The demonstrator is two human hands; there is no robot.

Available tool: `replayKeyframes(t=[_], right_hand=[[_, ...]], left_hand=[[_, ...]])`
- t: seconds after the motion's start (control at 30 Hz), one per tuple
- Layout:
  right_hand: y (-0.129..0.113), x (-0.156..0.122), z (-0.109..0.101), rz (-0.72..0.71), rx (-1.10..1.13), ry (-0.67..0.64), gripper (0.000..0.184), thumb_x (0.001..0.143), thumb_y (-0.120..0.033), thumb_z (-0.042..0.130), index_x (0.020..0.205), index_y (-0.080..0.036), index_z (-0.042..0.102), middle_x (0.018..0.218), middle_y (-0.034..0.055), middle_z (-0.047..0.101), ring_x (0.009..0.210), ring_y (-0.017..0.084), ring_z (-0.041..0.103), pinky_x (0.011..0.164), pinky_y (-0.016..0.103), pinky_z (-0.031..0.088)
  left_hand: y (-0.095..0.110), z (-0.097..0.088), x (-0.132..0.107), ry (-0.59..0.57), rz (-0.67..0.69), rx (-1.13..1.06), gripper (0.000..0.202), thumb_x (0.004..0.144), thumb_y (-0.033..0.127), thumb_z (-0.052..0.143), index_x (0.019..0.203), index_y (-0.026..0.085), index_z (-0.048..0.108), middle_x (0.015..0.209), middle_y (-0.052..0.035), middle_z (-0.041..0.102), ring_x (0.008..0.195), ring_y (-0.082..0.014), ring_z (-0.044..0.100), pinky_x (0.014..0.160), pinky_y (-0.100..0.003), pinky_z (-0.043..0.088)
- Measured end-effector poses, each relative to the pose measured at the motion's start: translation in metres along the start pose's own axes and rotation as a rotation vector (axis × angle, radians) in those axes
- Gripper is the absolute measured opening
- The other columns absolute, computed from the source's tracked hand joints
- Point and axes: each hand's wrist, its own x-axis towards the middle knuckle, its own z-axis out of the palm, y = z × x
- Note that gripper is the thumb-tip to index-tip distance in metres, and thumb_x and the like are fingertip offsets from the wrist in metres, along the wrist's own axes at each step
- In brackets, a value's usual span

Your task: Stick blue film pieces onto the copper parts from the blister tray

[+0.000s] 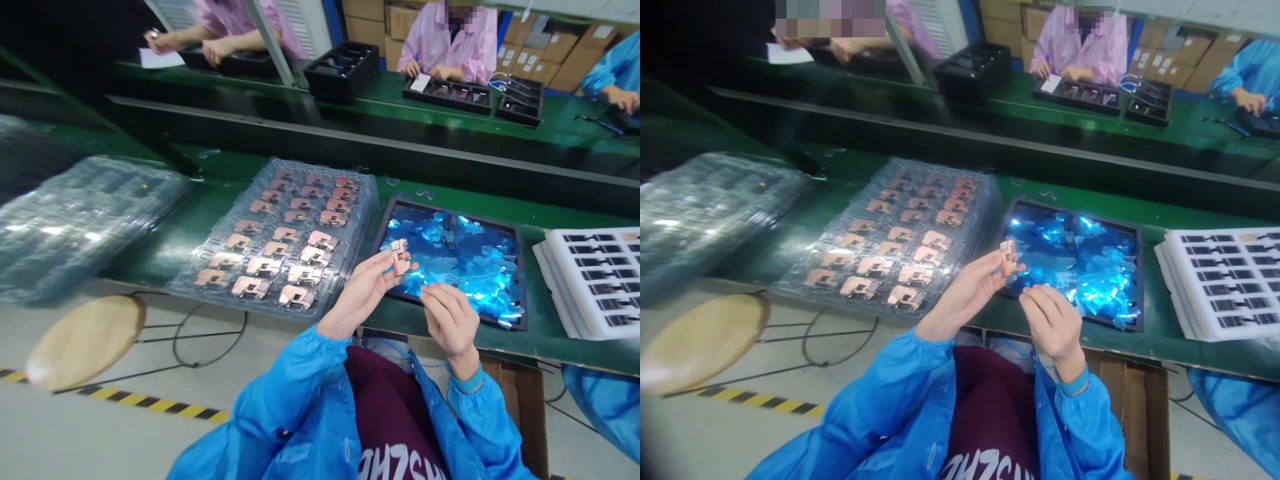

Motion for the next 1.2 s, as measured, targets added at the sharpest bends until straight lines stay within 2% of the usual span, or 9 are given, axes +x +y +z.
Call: replayKeyframes(t=[0.17,0.3,0.4,0.47,0.6,0.73,0.83,1.03,1.2], right_hand=[[0.018,0.009,0.008,0.332,-0.079,0.264,0.014,0.103,-0.016,0.066,0.112,-0.024,0.072,0.094,0.0055,0.079,0.086,0.022,0.076,0.077,0.037,0.061],[0.062,0.019,0.032,0.635,-0.069,-0.003,0.026,0.108,-0.035,0.054,0.116,-0.019,0.073,0.104,0.0121,0.077,0.091,0.026,0.070,0.076,0.038,0.057],[0.088,0.020,0.051,0.590,-0.176,-0.221,0.036,0.108,-0.036,0.047,0.124,-0.017,0.073,0.113,0.0176,0.075,0.106,0.033,0.064,0.091,0.048,0.055],[0.093,0.019,0.058,0.540,-0.221,-0.237,0.039,0.108,-0.034,0.047,0.134,-0.016,0.070,0.127,0.0209,0.070,0.117,0.036,0.060,0.099,0.054,0.052],[0.088,0.016,0.058,0.489,-0.175,-0.158,0.044,0.107,-0.034,0.051,0.147,-0.020,0.062,0.143,0.0216,0.061,0.132,0.038,0.055,0.109,0.059,0.048],[0.084,0.015,0.054,0.478,-0.148,-0.113,0.045,0.107,-0.035,0.054,0.150,-0.021,0.061,0.148,0.0214,0.060,0.138,0.038,0.055,0.112,0.058,0.048],[0.085,0.014,0.053,0.475,-0.143,-0.097,0.044,0.108,-0.035,0.055,0.149,-0.021,0.061,0.148,0.0207,0.060,0.138,0.037,0.056,0.111,0.057,0.049],[0.082,0.013,0.051,0.483,-0.122,-0.099,0.038,0.108,-0.033,0.054,0.144,-0.023,0.064,0.146,0.0187,0.063,0.135,0.035,0.060,0.112,0.057,0.051],[0.076,0.012,0.049,0.513,-0.137,-0.050,0.034,0.110,-0.028,0.053,0.141,-0.024,0.066,0.145,0.0157,0.068,0.138,0.033,0.063,0.124,0.070,0.040]], left_hand=[[0.010,0.001,-0.011,0.048,0.144,0.070,0.025,0.085,0.021,0.089,0.107,0.013,0.080,0.114,-0.0112,0.080,0.105,-0.0245,0.079,0.090,-0.031,0.065],[0.032,-0.016,-0.025,0.060,0.284,0.303,0.055,0.078,0.024,0.095,0.128,0.015,0.072,0.113,-0.0120,0.081,0.095,-0.0262,0.081,0.085,-0.037,0.066],[0.074,-0.054,-0.030,0.161,0.491,0.608,0.060,0.081,0.028,0.091,0.134,0.014,0.068,0.106,-0.0116,0.081,0.098,-0.0272,0.080,0.091,-0.040,0.065],[0.112,-0.089,-0.031,0.254,0.572,0.889,0.052,0.086,0.029,0.086,0.133,0.013,0.070,0.107,-0.0121,0.081,0.099,-0.0256,0.079,0.093,-0.038,0.064],[0.178,-0.156,-0.025,0.312,0.470,1.403,0.033,0.096,0.032,0.070,0.124,0.016,0.078,0.114,-0.0126,0.080,0.088,-0.0219,0.076,0.085,-0.036,0.061],[0.196,-0.188,-0.015,0.181,0.390,1.657,0.026,0.098,0.034,0.065,0.111,0.019,0.081,0.108,-0.0102,0.081,0.090,-0.0222,0.074,0.083,-0.034,0.059],[0.189,-0.199,-0.010,0.159,0.426,1.706,0.026,0.100,0.040,0.066,0.106,0.018,0.079,0.104,-0.0103,0.081,0.089,-0.0219,0.073,0.082,-0.033,0.057],[0.184,-0.209,-0.013,0.065,0.534,1.831,0.025,0.099,0.043,0.068,0.102,0.023,0.083,0.109,-0.0095,0.079,0.110,-0.0291,0.068,0.109,-0.047,0.048],[0.189,-0.156,0.031,0.038,0.623,1.858,0.035,0.104,0.041,0.061,0.129,0.023,0.078,0.122,-0.0094,0.073,0.117,-0.0324,0.062,0.112,-0.046,0.045]])
